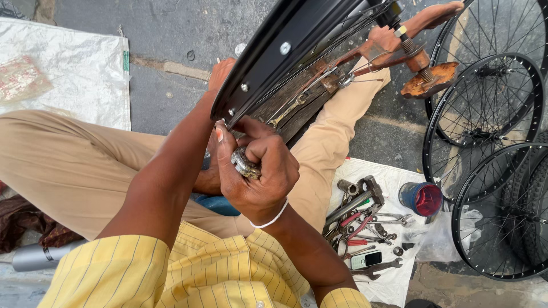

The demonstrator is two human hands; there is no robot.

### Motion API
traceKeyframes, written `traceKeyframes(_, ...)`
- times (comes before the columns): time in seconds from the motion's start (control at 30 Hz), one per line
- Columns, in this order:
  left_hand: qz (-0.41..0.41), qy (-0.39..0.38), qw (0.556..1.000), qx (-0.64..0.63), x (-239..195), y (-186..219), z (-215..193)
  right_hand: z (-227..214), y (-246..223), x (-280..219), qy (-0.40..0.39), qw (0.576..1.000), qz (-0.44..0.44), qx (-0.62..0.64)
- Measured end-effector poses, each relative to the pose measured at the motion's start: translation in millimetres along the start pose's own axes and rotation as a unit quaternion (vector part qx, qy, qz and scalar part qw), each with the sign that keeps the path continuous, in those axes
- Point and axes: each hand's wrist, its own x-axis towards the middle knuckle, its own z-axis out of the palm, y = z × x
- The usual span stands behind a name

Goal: The person sits on the ground and works on a bicycle wheel mounted on a wooden stand. They use their hands to adjust the spokes and rim, rotating the wheel to access different sections. Various tools and spare parts are visible on a white sheet nearby.

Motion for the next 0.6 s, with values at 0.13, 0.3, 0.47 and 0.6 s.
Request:
traceKeyframes(0.13,0.050,0.071,0.996,-0.022,7.2,-1.9,2.0,12.0,29.8,-9.3,-0.013,0.997,-0.057,-0.057)
traceKeyframes(0.3,-0.005,-0.011,0.999,0.029,7.2,2.5,-0.5,21.3,88.6,-32.8,-0.032,0.983,-0.084,-0.159)
traceKeyframes(0.47,0.037,0.034,0.999,0.017,7.5,7.4,-7.4,23.1,129.6,-45.7,-0.050,0.981,-0.107,-0.151)
traceKeyframes(0.6,0.082,0.118,0.981,-0.130,-2.5,4.9,-2.7,21.2,145.1,-45.8,-0.073,0.986,-0.067,-0.135)
